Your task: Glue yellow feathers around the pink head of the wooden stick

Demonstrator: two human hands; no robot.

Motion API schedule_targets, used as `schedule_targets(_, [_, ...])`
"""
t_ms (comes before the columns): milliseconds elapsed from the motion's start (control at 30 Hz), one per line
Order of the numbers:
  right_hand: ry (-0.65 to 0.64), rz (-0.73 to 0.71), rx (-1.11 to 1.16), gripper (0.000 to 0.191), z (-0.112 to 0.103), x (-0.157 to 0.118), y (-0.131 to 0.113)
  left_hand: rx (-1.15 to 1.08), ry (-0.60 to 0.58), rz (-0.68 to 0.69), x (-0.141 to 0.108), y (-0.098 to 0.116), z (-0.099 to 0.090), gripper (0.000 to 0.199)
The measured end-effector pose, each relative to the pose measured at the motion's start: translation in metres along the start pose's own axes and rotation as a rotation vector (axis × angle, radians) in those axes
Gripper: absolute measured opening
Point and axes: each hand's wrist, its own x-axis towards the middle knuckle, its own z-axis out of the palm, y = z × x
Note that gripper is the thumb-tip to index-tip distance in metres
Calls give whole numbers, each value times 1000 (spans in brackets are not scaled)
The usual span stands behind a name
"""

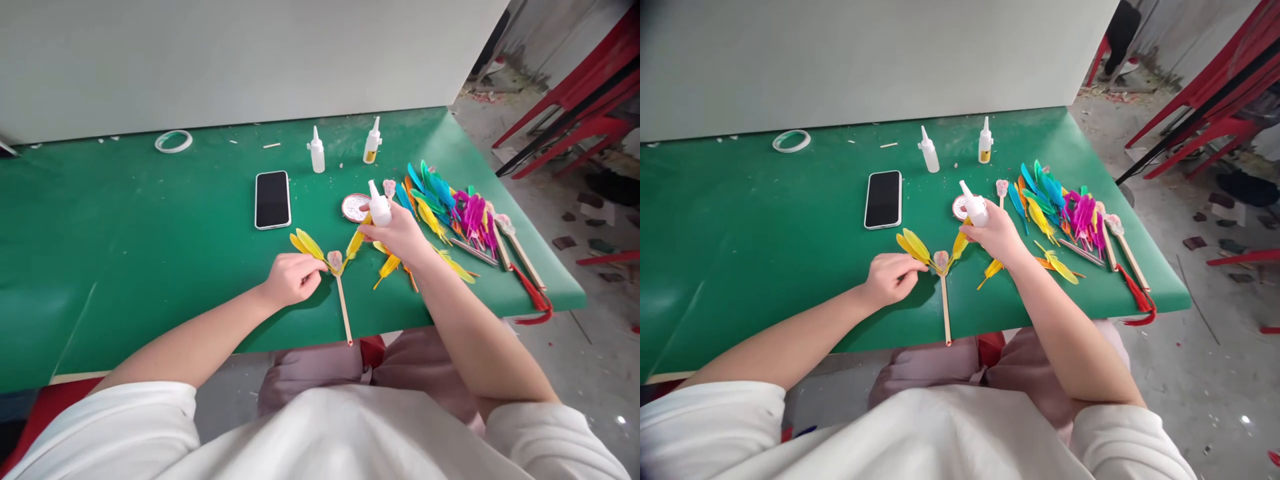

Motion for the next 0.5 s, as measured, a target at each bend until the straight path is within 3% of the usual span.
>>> schedule_targets(200, [-41, 65, 25, 35, 7, 7, 11, -9, -149, 175, 6, -3, -2, 21])
schedule_targets(500, [-81, 123, 71, 35, 4, 7, 8, 39, -246, 223, 6, -6, -4, 23])
